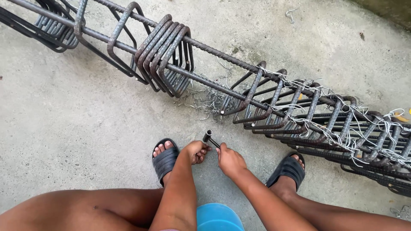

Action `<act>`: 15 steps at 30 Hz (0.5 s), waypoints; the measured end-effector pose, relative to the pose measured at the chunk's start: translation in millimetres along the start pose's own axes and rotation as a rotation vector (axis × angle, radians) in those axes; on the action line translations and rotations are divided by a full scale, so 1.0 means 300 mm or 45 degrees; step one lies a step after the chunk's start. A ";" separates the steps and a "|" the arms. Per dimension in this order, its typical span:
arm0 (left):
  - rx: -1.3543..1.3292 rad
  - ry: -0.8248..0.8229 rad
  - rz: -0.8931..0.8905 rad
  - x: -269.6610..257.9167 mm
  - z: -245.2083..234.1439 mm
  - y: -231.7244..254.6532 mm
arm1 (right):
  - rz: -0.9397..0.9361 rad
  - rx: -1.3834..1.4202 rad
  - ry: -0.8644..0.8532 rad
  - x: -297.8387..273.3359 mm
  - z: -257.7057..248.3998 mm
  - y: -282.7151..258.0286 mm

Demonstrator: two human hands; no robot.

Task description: Tying rebar stirrups to longitudinal bars using wire and a manual twisting tool

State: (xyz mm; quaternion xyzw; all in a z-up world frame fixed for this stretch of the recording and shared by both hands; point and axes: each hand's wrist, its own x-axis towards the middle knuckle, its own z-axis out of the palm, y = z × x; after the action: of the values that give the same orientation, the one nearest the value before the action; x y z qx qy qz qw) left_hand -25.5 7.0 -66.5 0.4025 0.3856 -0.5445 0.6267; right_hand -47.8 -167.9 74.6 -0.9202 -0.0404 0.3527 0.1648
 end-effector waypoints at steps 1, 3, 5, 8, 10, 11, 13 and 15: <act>0.024 0.014 0.036 0.005 -0.001 -0.001 | 0.006 -0.028 -0.026 0.004 -0.010 -0.012; 0.050 0.037 0.066 0.026 -0.009 -0.014 | 0.002 -0.051 -0.026 0.016 -0.004 -0.016; 0.075 0.059 0.102 0.043 -0.004 -0.018 | -0.004 -0.077 -0.021 0.030 -0.006 -0.022; 0.105 0.172 0.157 0.059 0.014 -0.030 | 0.012 -0.090 -0.031 0.042 -0.001 -0.027; 0.125 0.224 0.184 0.068 0.017 -0.032 | 0.025 -0.087 -0.022 0.055 0.009 -0.022; 0.126 0.224 0.189 0.078 0.016 -0.032 | 0.023 -0.088 -0.018 0.050 0.002 -0.031; 0.132 0.274 0.217 0.096 0.013 -0.047 | 0.027 -0.112 -0.047 0.033 -0.005 -0.050; 0.137 0.297 0.228 0.112 0.009 -0.054 | 0.031 -0.089 -0.048 0.017 -0.015 -0.071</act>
State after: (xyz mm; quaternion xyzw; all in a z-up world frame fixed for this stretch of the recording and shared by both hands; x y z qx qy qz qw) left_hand -37.7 -9.4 -97.7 0.5290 0.3884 -0.4558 0.6013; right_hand -40.2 -148.3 81.6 -0.9191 -0.0444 0.3703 0.1272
